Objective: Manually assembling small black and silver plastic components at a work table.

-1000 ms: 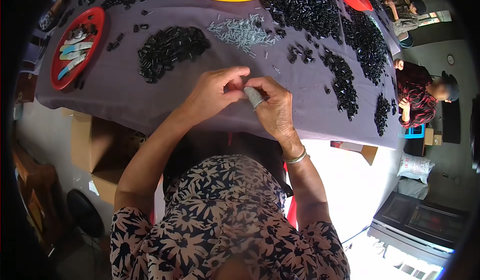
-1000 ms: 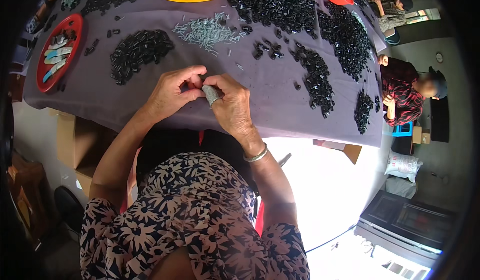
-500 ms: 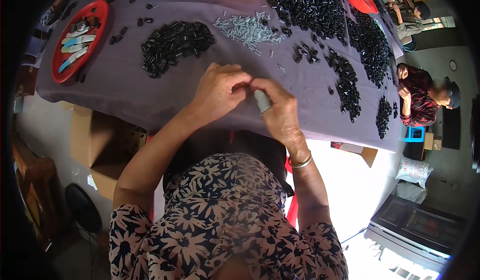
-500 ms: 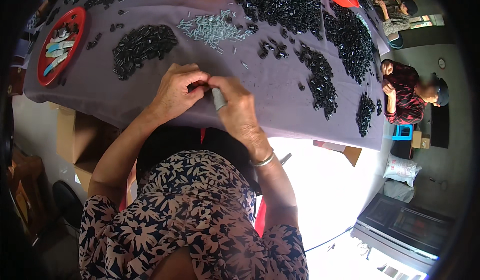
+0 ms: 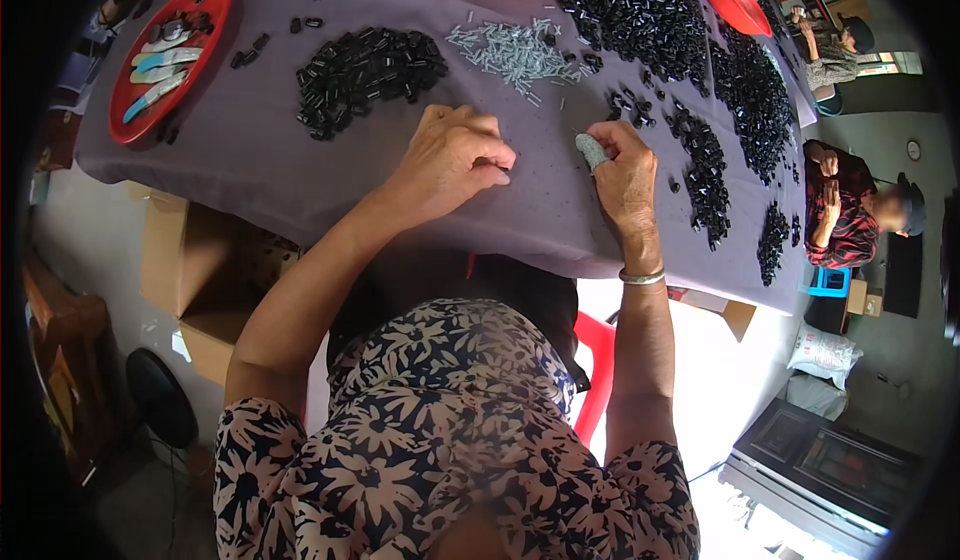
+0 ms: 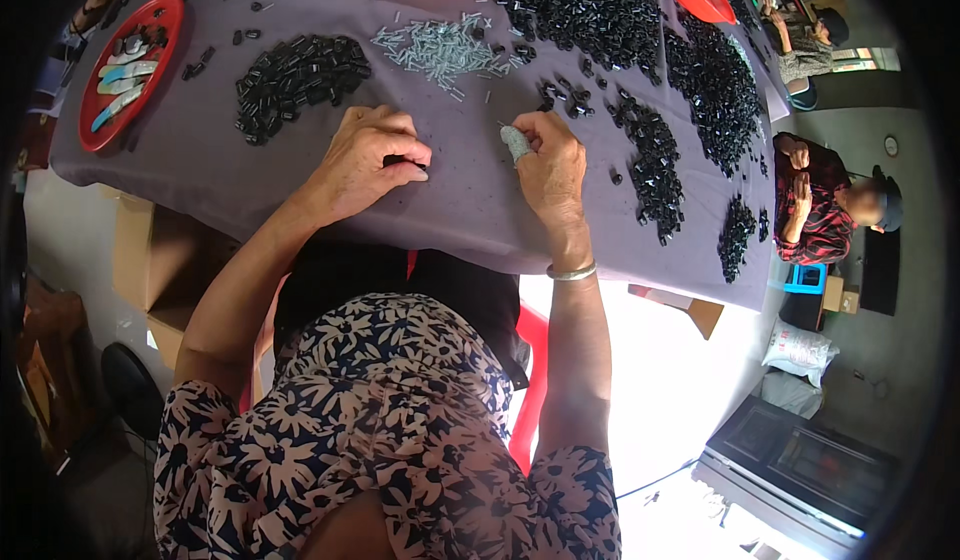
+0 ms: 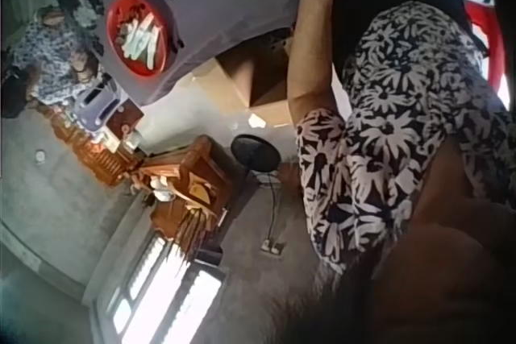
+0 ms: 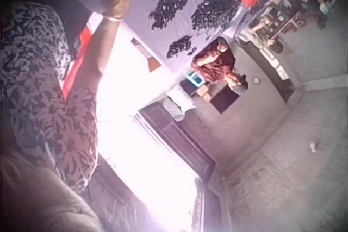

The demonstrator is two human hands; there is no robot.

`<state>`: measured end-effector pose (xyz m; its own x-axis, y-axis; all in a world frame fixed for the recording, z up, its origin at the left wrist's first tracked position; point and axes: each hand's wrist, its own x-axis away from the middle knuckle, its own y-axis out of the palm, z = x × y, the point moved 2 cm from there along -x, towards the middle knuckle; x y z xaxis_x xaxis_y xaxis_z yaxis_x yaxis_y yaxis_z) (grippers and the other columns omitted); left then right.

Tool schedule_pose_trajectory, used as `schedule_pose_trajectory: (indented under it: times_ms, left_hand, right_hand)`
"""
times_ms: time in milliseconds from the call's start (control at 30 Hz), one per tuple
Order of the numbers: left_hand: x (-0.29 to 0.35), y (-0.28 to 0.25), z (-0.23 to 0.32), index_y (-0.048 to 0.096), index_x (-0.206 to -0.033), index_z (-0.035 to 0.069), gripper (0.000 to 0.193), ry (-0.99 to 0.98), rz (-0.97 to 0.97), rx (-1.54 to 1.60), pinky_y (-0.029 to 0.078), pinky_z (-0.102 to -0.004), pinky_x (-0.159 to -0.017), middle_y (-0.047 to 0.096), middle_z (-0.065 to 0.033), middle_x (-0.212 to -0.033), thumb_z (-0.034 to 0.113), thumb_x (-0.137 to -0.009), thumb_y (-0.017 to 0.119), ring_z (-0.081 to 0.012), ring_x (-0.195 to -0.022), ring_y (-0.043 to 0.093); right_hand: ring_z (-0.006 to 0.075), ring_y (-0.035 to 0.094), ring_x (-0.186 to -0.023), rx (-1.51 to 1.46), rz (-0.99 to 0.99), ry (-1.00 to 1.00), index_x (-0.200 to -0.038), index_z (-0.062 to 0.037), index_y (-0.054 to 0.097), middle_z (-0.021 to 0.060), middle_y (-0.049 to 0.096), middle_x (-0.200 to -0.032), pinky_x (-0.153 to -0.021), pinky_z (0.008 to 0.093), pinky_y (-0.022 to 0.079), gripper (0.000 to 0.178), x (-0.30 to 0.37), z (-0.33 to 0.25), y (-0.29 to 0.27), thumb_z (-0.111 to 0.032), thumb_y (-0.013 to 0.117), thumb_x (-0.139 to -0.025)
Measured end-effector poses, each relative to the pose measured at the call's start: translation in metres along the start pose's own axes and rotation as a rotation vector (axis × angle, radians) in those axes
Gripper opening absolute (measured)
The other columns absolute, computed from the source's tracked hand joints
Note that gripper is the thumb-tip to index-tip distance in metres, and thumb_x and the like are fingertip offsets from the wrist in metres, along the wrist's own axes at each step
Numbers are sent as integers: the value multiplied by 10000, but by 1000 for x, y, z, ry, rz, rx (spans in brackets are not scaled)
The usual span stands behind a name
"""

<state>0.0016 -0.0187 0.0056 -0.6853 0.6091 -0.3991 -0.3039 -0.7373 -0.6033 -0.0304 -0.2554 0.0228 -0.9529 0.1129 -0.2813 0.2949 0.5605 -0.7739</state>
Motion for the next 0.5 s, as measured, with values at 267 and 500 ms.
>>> schedule_pose_trajectory:
  times_ms: [267, 500]
  left_hand:
    - [1, -2, -3, 713, -870, 103, 99, -12, -61, 8, 338, -356, -945, 596, 17, -834, 133, -776, 725, -158, -907, 553]
    - [0, 4, -1, 701, -813, 104, 82, -36, 3, -34, 354, -374, -917, 602, 12, -821, 150, -750, 727, -178, -897, 561]
  right_hand:
    - [63, 519, -670, -178, -126, -12, -903, -16, 627, -14, 612, -773, -614, 225, 447, 90, 12, -12, -4, -27, 705, -859]
    - [45, 547, -759, -480, -302, -22, -938, -21, 638, -34, 609, -846, -691, 197, 453, 91, 24, -48, 12, 31, 673, -872]
